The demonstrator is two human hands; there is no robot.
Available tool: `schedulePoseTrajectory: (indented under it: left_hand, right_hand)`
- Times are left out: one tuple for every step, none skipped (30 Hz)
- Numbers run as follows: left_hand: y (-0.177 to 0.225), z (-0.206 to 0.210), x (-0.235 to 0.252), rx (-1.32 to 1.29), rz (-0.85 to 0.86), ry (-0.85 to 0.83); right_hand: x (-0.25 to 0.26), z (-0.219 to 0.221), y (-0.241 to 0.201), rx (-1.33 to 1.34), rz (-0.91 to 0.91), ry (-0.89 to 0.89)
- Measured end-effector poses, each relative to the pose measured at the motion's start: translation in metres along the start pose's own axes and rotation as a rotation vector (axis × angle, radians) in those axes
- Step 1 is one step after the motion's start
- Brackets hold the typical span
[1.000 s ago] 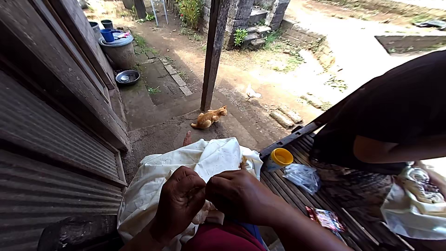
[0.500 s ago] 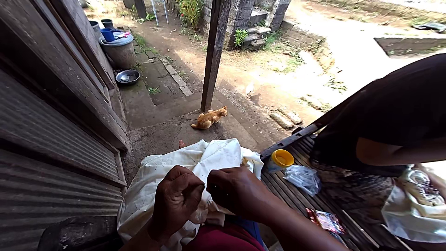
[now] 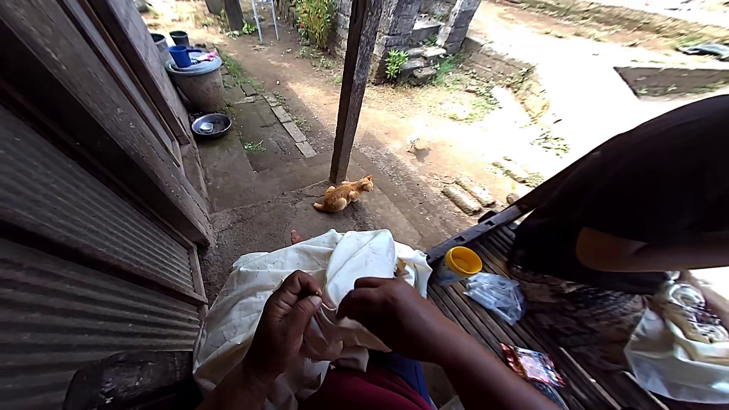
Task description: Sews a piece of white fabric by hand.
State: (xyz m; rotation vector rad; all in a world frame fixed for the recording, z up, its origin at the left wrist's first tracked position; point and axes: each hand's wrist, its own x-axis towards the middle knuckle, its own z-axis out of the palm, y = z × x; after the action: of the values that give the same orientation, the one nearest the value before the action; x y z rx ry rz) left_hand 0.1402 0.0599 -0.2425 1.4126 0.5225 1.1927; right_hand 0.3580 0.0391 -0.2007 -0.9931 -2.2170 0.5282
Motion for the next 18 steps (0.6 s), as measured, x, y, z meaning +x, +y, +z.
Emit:
schedulePoseTrajectory:
  left_hand:
    - [0.001,0.000,0.000,-0.015,-0.025,0.006]
    - [0.002,0.001,0.000,-0.020,-0.038,-0.001]
    - [0.003,0.003,-0.001,-0.019,-0.044,-0.012]
    - [0.004,0.005,-0.001,-0.023,-0.047,-0.014]
    - [0.004,0.006,-0.001,-0.026,-0.053,-0.011]
    - [0.004,0.007,-0.001,-0.028,-0.063,-0.006]
    - [0.005,0.007,-0.002,-0.032,-0.076,0.005]
    - [0.005,0.008,-0.003,-0.032,-0.089,0.014]
    - [0.005,0.009,-0.003,-0.031,-0.095,0.014]
    - [0.006,0.009,-0.004,-0.027,-0.098,0.013]
    - [0.006,0.009,-0.005,-0.023,-0.100,0.008]
    - [0.007,0.009,-0.005,-0.025,-0.103,0.005]
    - [0.008,0.009,-0.005,-0.026,-0.106,-0.001]
    - [0.008,0.009,-0.006,-0.027,-0.106,-0.007]
    - [0.008,0.010,-0.006,-0.030,-0.104,-0.013]
    - [0.008,0.010,-0.006,-0.040,-0.103,-0.019]
    - [0.009,0.009,-0.006,-0.060,-0.104,-0.025]
    - [0.009,0.009,-0.006,-0.087,-0.112,-0.023]
  right_hand:
    - [0.000,-0.001,0.000,0.109,-0.060,-0.004]
    - [0.000,0.000,-0.001,0.169,-0.100,0.010]
    - [-0.001,0.003,-0.001,0.195,-0.124,0.035]
    - [-0.001,0.005,-0.002,0.179,-0.139,0.073]
    - [-0.001,0.009,-0.003,0.128,-0.146,0.135]
    - [0.000,0.014,-0.006,0.066,-0.139,0.217]
    - [0.000,0.019,-0.009,0.004,-0.112,0.292]
    - [0.001,0.024,-0.011,-0.037,-0.077,0.359]
    - [0.001,0.027,-0.013,-0.049,-0.049,0.410]
    - [0.001,0.030,-0.014,-0.046,-0.030,0.446]
    - [0.001,0.033,-0.014,-0.033,-0.020,0.470]
    - [0.001,0.035,-0.015,-0.015,-0.014,0.487]
    - [0.002,0.036,-0.015,-0.002,-0.009,0.497]
    - [0.002,0.037,-0.015,0.012,-0.007,0.501]
    - [0.002,0.037,-0.015,0.025,-0.004,0.500]
    - [0.002,0.036,-0.016,0.032,0.002,0.494]
    - [0.002,0.035,-0.016,0.033,0.007,0.488]
    - [0.002,0.034,-0.016,0.027,0.005,0.482]
